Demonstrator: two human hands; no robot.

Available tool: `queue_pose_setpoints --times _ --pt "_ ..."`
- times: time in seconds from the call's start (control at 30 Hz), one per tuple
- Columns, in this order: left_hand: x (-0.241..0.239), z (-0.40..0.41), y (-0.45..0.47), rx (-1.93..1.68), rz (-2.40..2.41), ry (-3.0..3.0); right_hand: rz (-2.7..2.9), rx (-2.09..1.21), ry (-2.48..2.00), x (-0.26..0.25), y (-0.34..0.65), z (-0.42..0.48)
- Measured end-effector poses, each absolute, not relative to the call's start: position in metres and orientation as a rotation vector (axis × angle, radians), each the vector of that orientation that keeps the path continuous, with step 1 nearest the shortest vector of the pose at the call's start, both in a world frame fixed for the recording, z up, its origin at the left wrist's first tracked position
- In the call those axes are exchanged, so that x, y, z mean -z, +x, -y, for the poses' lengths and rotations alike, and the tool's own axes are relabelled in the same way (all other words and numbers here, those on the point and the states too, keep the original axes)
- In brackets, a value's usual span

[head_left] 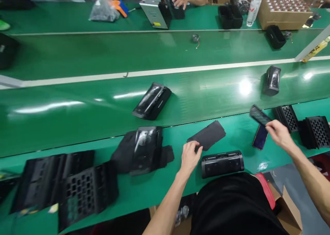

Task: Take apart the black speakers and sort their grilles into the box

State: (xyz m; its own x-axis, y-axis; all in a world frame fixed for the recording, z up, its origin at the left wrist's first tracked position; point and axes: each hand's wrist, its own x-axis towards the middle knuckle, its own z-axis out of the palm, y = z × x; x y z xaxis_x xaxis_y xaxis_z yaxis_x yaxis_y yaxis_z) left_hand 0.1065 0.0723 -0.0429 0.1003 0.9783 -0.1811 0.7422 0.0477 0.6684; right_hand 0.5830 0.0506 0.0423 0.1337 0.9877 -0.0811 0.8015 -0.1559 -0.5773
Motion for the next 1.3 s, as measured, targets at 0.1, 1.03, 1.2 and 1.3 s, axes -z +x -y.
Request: queue_pose_setpoints --times 0.1,1.03,1.2,1.3 --pt "0.055 -0.078 0.115 -0.474 -1.649 1.865 2.029 -0.78 -1.944 -0.004 0.516 -0.053" --pt "0.064 -0.007 0.056 -0.463 -2.125 1.362 1.292 -0.08 -2.435 -0.081 0.69 -0.238" --pt "0.072 -0.017 0.058 -0.576 -2.031 1.438 1.703 -0.223 -2.508 -0.128 0.634 -0.165" --pt "0.068 -0.016 0.061 -0.681 -1.953 1.495 1.743 -0.271 -2.609 -0.126 0.604 -0.14"
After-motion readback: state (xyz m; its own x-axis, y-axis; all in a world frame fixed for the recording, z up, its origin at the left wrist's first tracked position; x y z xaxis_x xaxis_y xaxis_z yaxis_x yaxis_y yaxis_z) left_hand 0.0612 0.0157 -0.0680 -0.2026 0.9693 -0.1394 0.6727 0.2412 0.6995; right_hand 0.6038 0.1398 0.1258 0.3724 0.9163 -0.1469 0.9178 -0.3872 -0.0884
